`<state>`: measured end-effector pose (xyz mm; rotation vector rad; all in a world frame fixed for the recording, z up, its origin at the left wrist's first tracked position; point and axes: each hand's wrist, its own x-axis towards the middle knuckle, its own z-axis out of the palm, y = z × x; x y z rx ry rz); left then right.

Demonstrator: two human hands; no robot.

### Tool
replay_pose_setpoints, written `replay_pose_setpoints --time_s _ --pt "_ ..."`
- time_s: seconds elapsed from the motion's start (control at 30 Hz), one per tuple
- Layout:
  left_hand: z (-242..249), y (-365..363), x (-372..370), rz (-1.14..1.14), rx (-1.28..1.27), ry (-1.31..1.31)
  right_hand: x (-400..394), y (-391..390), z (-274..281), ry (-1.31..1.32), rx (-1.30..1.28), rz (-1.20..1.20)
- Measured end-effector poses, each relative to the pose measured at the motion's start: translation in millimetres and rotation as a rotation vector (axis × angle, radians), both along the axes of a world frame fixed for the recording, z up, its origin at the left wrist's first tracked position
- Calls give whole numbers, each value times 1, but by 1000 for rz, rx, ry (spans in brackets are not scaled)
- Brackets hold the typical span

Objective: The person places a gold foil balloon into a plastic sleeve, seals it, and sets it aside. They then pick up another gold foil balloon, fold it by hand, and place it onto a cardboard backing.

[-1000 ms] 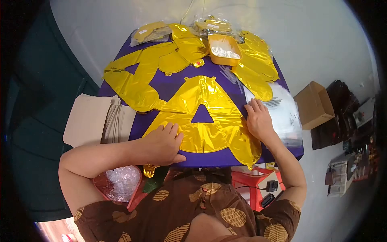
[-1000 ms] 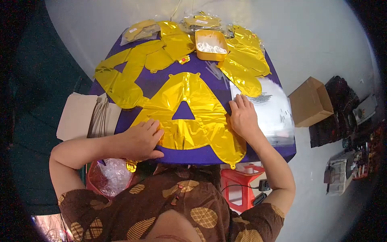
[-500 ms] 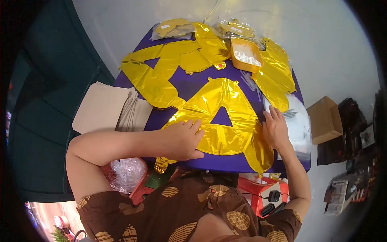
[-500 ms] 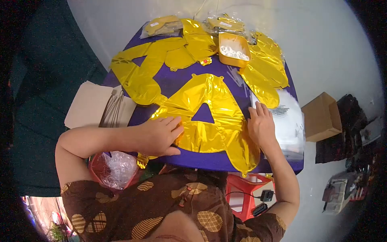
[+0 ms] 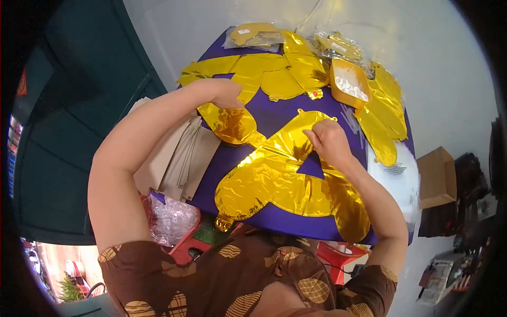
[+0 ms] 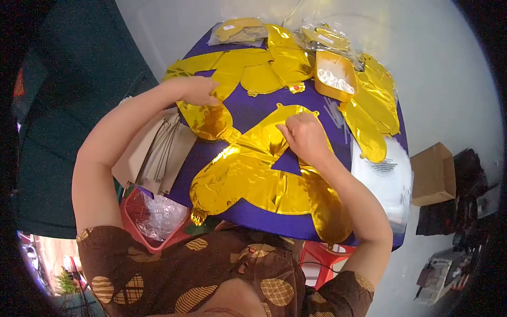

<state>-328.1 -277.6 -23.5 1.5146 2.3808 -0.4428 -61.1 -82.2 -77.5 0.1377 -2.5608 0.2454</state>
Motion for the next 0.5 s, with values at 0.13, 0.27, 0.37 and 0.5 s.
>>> replay_pose_setpoints --time_s 0.13,0.27,0.37,0.5 --pt "-4 4 9 -135 -57 174 -49 5 -7 62 78 41" --pt "-16 9 -2 33 -117 -75 -85 13 -11 81 241 76" --pt "-17 6 -1 26 -133 -41 -109 18 -16 63 324 101" --pt "-10 2 3 3 -109 -23 -140 23 -27 -27 422 75"
